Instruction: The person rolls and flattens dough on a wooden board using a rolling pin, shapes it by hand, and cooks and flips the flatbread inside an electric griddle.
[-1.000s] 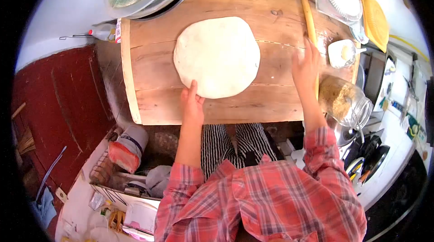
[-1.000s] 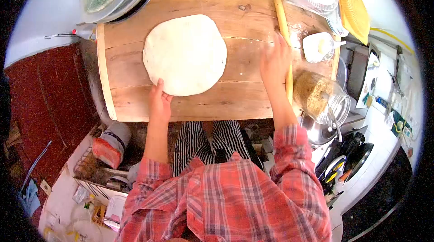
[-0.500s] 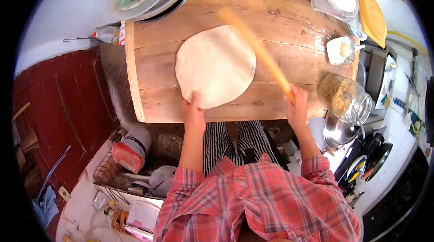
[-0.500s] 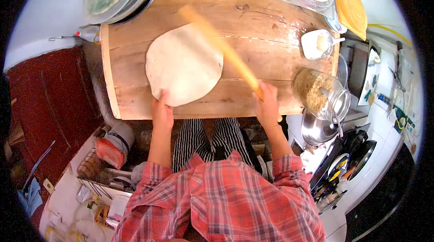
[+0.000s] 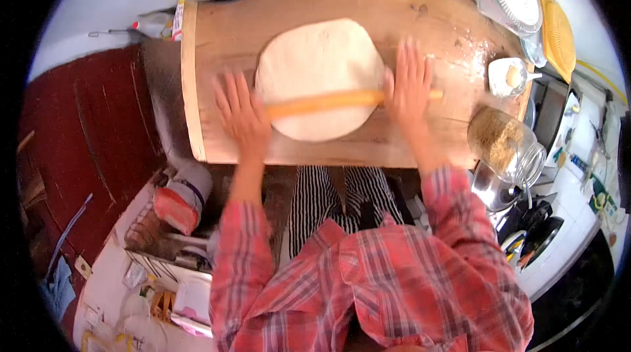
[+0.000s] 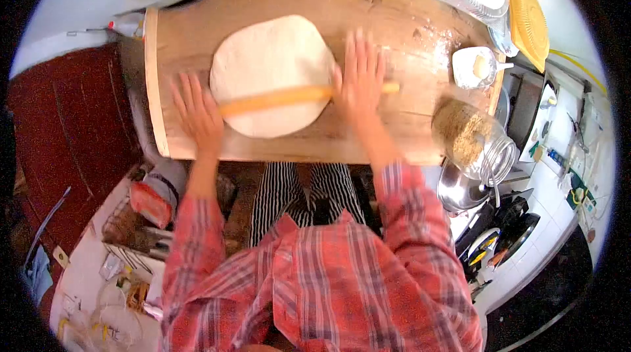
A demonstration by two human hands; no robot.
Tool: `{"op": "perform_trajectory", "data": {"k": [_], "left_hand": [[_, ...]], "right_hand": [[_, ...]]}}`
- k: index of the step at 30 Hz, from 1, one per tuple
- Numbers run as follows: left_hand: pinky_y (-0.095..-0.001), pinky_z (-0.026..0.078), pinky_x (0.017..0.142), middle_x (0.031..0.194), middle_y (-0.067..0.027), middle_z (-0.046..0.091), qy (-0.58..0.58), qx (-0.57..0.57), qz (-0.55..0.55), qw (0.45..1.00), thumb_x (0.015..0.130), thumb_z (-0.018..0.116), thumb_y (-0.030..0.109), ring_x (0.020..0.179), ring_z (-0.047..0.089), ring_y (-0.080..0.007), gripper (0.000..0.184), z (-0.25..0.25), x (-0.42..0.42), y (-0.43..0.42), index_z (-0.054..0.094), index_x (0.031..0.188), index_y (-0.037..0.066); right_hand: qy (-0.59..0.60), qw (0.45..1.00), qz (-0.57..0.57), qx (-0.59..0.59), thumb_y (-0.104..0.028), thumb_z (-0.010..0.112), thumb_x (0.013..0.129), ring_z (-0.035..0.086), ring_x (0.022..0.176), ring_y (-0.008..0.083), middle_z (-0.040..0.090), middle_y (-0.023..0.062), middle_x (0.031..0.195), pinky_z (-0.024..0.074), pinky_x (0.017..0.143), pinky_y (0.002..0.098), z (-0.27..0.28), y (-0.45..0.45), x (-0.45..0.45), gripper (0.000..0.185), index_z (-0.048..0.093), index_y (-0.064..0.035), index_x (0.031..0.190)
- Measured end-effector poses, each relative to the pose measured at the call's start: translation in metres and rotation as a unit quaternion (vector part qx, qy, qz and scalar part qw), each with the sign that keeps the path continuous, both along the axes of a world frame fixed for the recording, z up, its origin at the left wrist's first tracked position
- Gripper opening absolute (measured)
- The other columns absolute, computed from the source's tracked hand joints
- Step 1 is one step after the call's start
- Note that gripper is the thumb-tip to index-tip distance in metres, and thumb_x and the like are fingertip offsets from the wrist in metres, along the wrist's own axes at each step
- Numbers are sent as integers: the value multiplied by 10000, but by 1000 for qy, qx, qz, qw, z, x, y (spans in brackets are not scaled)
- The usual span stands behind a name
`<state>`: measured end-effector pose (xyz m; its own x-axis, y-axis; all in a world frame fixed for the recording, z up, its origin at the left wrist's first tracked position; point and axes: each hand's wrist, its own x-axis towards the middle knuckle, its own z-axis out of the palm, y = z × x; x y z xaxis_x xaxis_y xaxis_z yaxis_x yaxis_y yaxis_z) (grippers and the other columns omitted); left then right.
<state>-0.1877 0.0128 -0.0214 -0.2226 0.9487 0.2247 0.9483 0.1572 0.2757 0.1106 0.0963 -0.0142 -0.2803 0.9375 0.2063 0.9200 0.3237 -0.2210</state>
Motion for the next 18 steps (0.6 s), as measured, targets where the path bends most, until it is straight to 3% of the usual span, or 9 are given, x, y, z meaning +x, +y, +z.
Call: {"op": "perform_trajectory", "data": {"k": [2, 5, 8, 10, 13, 15, 18], "left_hand": [[-466, 185, 1142, 1488, -157, 347, -15, 0, 2, 1000, 981, 400, 261, 1410, 192, -402, 495, 7, -18, 58, 392, 1413, 20], [-469, 176, 1146, 1506, -159, 313, -16, -15, 29, 999, 975, 423, 260, 1421, 173, -384, 510, 5, -30, 93, 374, 1427, 27], [-516, 199, 1121, 1516, -150, 292, 9, -13, 7, 1000, 960, 454, 290, 1417, 208, -353, 538, 5, -9, 29, 364, 1435, 55], [-521, 190, 1126, 1535, -148, 253, -16, -119, -11, 993, 945, 492, 278, 1422, 194, -353, 553, 19, 7, -39, 357, 1442, 75], [-508, 221, 1115, 1462, -149, 371, -51, -164, -32, 985, 901, 570, 189, 1382, 283, -351, 538, 22, 13, -112, 419, 1406, 83], [-494, 252, 1103, 1324, -123, 496, -32, -145, -69, 986, 838, 637, 92, 1306, 393, -330, 529, 12, 3, -126, 492, 1347, 82], [-484, 288, 1085, 1196, -87, 553, -63, -66, -108, 990, 793, 666, 32, 1230, 466, -302, 519, 21, -4, -122, 542, 1294, 85]], "right_hand": [[32, 998, -22, 52, -315, 496, 938, 295, 1378, 327, 366, 151, 1468, 208, 1115, 519, 0, 64, -20, 566, 360, -50, 1419], [60, 995, -25, 72, -336, 500, 935, 302, 1374, 326, 375, 152, 1458, 213, 1107, 527, -5, 81, -20, 570, 372, -46, 1409], [27, 999, -26, 29, -387, 522, 919, 332, 1354, 325, 397, 162, 1434, 208, 1098, 538, 0, 26, -8, 608, 386, -31, 1392], [-41, 998, 17, -51, -385, 545, 893, 399, 1295, 318, 440, 163, 1393, 219, 1094, 537, 9, -35, 13, 620, 405, -22, 1376], [-71, 993, 47, -88, -345, 569, 870, 452, 1229, 304, 479, 151, 1355, 216, 1092, 543, 7, -84, 47, 605, 421, -40, 1372], [-65, 981, 141, -117, -281, 605, 852, 486, 1132, 303, 502, 132, 1281, 214, 1101, 548, -6, -85, 73, 622, 404, -33, 1386], [-47, 977, 173, -114, -317, 618, 814, 446, 1248, 299, 476, 135, 1369, 187, 1115, 548, 7, -76, 87, 635, 439, -74, 1373]]}}
